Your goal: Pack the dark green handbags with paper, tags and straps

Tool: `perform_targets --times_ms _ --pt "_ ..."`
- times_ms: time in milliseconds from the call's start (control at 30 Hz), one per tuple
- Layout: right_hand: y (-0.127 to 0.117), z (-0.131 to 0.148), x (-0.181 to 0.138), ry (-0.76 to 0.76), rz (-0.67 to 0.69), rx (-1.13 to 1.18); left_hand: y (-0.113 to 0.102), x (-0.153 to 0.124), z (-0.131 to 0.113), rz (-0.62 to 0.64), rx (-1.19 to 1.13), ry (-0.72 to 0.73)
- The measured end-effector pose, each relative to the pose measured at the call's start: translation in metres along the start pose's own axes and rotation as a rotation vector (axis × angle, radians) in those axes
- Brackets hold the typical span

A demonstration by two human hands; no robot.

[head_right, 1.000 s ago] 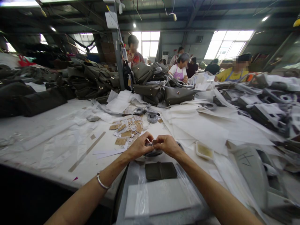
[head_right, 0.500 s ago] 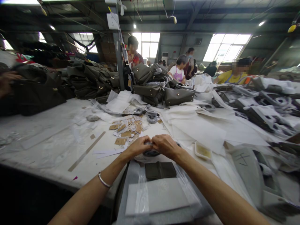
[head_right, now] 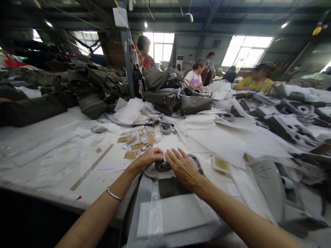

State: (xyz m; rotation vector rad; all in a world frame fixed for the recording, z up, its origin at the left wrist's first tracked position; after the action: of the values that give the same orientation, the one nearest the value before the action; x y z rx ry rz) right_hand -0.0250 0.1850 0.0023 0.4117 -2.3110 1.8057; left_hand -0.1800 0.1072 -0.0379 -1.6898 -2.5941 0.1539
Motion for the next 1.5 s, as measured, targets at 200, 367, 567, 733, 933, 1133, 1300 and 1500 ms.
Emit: perform_targets --times_ms 200,367,567,733,933,1133,1300,1500 --pt "0.004 0.004 -0.001 0.104 0.067 0.030 -0.001 0.002 -0.004 -0.050 0.088 0.039" --pt "-0.009 -0.014 -0.021 0.276 0.007 0.246 0.000 0.004 -0.001 -0.127 0.135 0.015" --pt "-0.074 -0.099 -0.158 0.823 -0.254 0.346 -0.002 0.004 -0.001 -0.150 0.133 -0.020" --pt "-0.104 -0.155 -0.316 1.452 -0.261 0.219 -0.003 0.008 -0.004 -0.145 0.126 -0.042" --pt "-0.071 -0.158 -0.383 1.770 -0.244 0.835 -0.002 0.009 -0.010 -0.146 0.130 -0.069" --pt "-0.057 -0.167 -0.372 1.767 -0.373 0.930 0.001 0.006 -0.018 -0.179 0.145 -0.096" --pt "-0.058 -0.173 -0.360 1.697 -0.570 0.871 0.003 0.004 -0.022 -0.190 0.144 -0.083" --pt "-0.074 -0.145 -0.368 1.684 -0.778 0.780 0.003 0.003 -0.023 -0.196 0.145 -0.078"
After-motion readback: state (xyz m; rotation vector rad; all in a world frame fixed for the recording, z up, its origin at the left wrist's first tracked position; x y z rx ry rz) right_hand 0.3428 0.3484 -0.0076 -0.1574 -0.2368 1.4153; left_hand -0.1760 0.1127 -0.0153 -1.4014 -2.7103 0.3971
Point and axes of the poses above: each hand's wrist, its own x-axis towards the middle knuckle, its own y-axis out of the palm, z = x × y, the point moved 4 cm from there along x, towards the middle knuckle, and after that the axes turned 3 degrees about y, right-handed, at the moved point
